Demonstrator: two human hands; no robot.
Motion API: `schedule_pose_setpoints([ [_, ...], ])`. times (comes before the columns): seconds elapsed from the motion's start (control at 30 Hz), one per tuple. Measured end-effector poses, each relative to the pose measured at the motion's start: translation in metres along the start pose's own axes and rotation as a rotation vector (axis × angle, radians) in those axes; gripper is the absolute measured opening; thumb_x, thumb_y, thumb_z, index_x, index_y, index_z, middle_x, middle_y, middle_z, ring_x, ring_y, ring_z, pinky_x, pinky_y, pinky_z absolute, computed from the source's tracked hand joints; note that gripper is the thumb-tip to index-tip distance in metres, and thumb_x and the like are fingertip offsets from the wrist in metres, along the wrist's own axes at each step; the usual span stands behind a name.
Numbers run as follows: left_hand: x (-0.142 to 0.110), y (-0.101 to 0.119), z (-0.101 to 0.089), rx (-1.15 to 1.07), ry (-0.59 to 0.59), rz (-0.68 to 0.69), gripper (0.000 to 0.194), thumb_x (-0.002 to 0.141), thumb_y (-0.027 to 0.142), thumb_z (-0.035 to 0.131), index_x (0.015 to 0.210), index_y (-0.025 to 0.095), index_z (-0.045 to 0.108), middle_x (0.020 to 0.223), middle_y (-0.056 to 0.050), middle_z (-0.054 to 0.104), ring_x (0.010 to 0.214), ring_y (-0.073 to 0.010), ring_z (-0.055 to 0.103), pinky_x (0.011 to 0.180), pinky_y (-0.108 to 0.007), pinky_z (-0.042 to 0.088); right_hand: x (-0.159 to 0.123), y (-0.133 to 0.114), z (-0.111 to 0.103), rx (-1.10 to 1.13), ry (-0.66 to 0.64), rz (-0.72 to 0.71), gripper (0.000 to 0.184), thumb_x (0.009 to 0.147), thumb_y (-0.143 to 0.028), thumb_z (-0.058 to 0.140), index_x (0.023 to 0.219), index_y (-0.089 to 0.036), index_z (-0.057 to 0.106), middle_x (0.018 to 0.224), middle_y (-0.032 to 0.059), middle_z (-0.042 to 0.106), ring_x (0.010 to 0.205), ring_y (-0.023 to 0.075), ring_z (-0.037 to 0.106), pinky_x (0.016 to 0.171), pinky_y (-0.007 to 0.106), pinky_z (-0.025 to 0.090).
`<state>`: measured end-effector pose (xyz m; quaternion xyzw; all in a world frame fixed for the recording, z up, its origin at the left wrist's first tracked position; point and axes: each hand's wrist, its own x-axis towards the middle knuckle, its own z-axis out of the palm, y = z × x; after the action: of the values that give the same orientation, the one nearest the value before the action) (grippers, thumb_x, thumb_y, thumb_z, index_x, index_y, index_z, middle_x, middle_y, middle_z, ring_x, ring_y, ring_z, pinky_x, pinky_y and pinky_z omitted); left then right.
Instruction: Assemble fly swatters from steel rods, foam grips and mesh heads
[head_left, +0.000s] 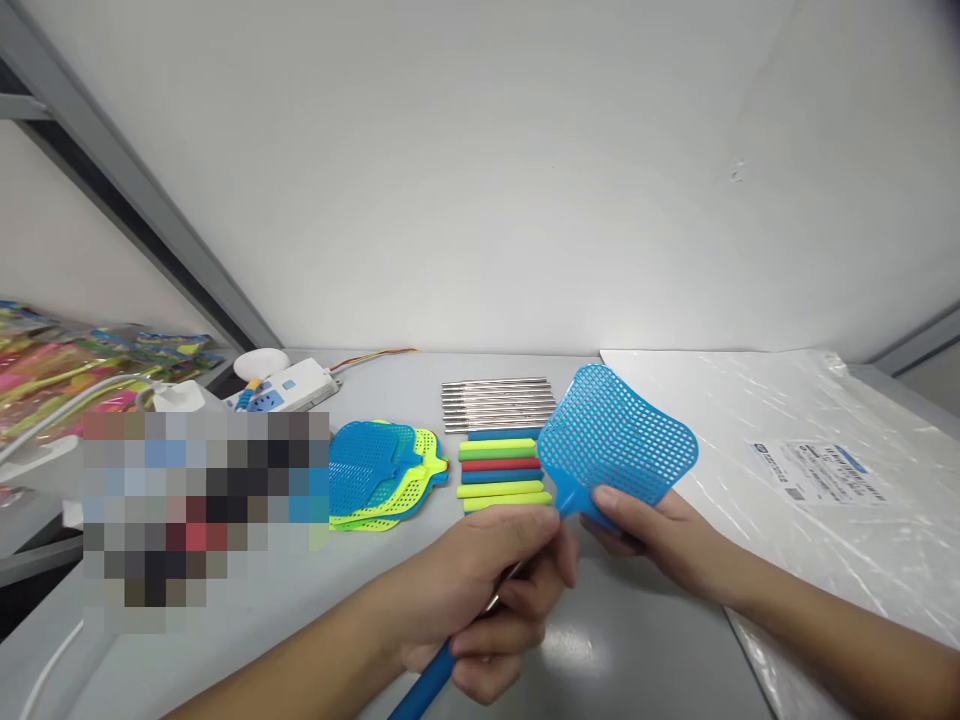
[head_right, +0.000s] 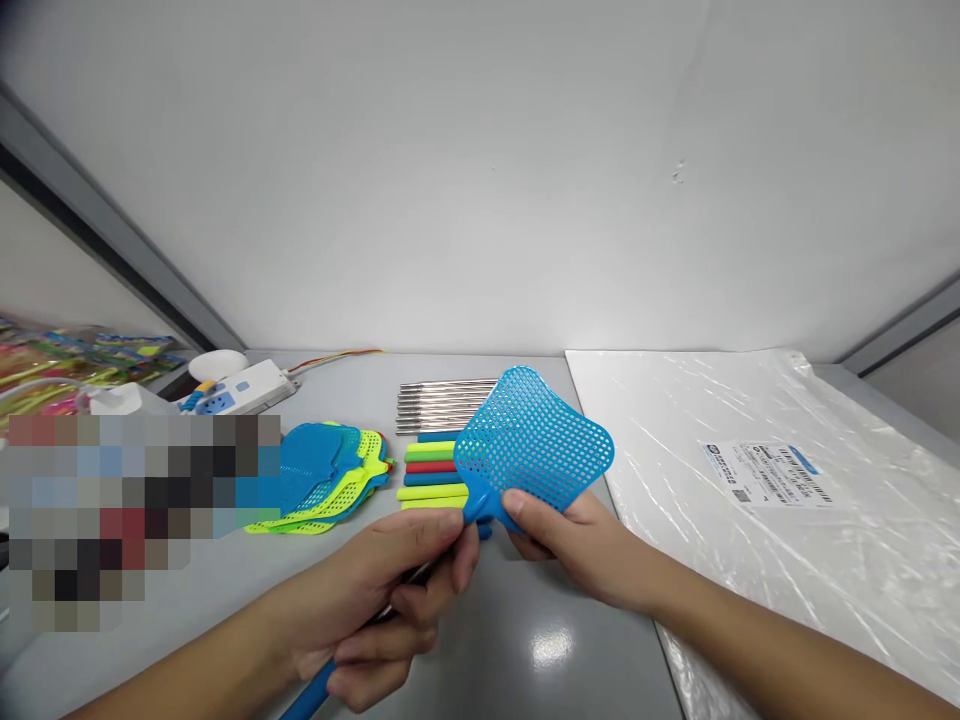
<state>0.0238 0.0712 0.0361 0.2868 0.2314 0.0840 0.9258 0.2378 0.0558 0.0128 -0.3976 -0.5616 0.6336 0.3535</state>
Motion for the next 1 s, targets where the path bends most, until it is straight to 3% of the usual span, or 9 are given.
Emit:
schedule_pose_setpoints([
  [0.17, 0.005, -0.005, -0.003, -0.059, -0.089, -0.075, 0.03, 0.094, 0.051, 0.043, 0.09, 0.023, 0.052, 0.062, 0.008, 0.039, 0.03, -0.0022, 0.022, 0.028, -0.014, 0.026, -0.006, 0.003, 0.014, 0.049, 0.049, -0.005, 0.035, 0.085, -0.052, 0.06, 0.071, -0.021, 0.055, 0.067, -0.0015, 0.046, 0.065, 0.0138, 0.044, 0.063, 0.028, 0.037],
  [0.27, 0.009, -0.007, -0.007, -0.049, -0.132, -0.106, 0.033, 0.093, 0.053, 0.042, 0.089, 0.021, 0.052, 0.064, 0.007, 0.04, 0.033, -0.0037, 0.028, 0.028, -0.015, 0.031, -0.005, 0.006, 0.015, 0.059, 0.048, 0.01, 0.045, 0.088, -0.055, 0.054, 0.059, -0.02, 0.048, 0.058, -0.0033, 0.039, 0.055, 0.0118, 0.036, 0.054, 0.027, 0.031],
  [0.37, 0.01, -0.006, -0.009, 0.011, -0.14, -0.068, 0.032, 0.093, 0.05, 0.044, 0.094, 0.02, 0.054, 0.063, 0.006, 0.04, 0.036, -0.0053, 0.03, 0.03, -0.017, 0.035, 0.0, 0.009, 0.008, 0.04, 0.17, -0.007, 0.056, 0.091, -0.058, 0.043, 0.05, -0.021, 0.037, 0.051, -0.0038, 0.033, 0.049, 0.011, 0.029, 0.052, 0.029, 0.025],
  [0.5, 0.007, -0.005, -0.004, 0.02, -0.022, -0.046, 0.028, 0.095, 0.046, 0.044, 0.092, 0.02, 0.053, 0.059, 0.008, 0.032, 0.037, -0.0029, 0.019, 0.029, -0.011, 0.02, 0.005, 0.009, 0.0, 0.014, 0.314, -0.06, 0.057, 0.093, -0.056, 0.041, 0.047, -0.021, 0.035, 0.047, -0.0035, 0.032, 0.047, 0.0112, 0.028, 0.051, 0.03, 0.022],
  [0.6, 0.005, -0.005, 0.002, 0.026, 0.042, -0.064, 0.029, 0.096, 0.049, 0.043, 0.091, 0.021, 0.051, 0.059, 0.009, 0.028, 0.037, -0.002, 0.014, 0.031, -0.011, 0.012, 0.005, 0.006, 0.003, 0.005, 0.305, -0.066, 0.059, 0.093, -0.056, 0.043, 0.046, -0.022, 0.034, 0.046, -0.0038, 0.031, 0.047, 0.0111, 0.027, 0.05, 0.03, 0.023],
  [0.83, 0.001, -0.003, 0.007, 0.054, 0.027, -0.039, 0.025, 0.097, 0.045, 0.043, 0.093, 0.023, 0.052, 0.059, 0.009, 0.029, 0.035, -0.0019, 0.013, 0.029, -0.012, 0.012, 0.005, 0.004, 0.009, 0.08, 0.168, -0.106, 0.058, 0.093, -0.058, 0.042, 0.048, -0.022, 0.036, 0.046, -0.0051, 0.03, 0.046, 0.0104, 0.029, 0.049, 0.029, 0.022],
  [1.0, 0.001, 0.0, 0.006, 0.062, 0.04, -0.053, 0.029, 0.097, 0.048, 0.04, 0.095, 0.023, 0.054, 0.059, 0.008, 0.031, 0.035, -0.0017, 0.013, 0.028, -0.013, 0.011, 0.006, 0.002, 0.003, 0.064, 0.211, -0.14, 0.056, 0.097, -0.048, 0.042, 0.048, -0.021, 0.035, 0.047, -0.0048, 0.031, 0.046, 0.0097, 0.027, 0.049, 0.03, 0.02],
])
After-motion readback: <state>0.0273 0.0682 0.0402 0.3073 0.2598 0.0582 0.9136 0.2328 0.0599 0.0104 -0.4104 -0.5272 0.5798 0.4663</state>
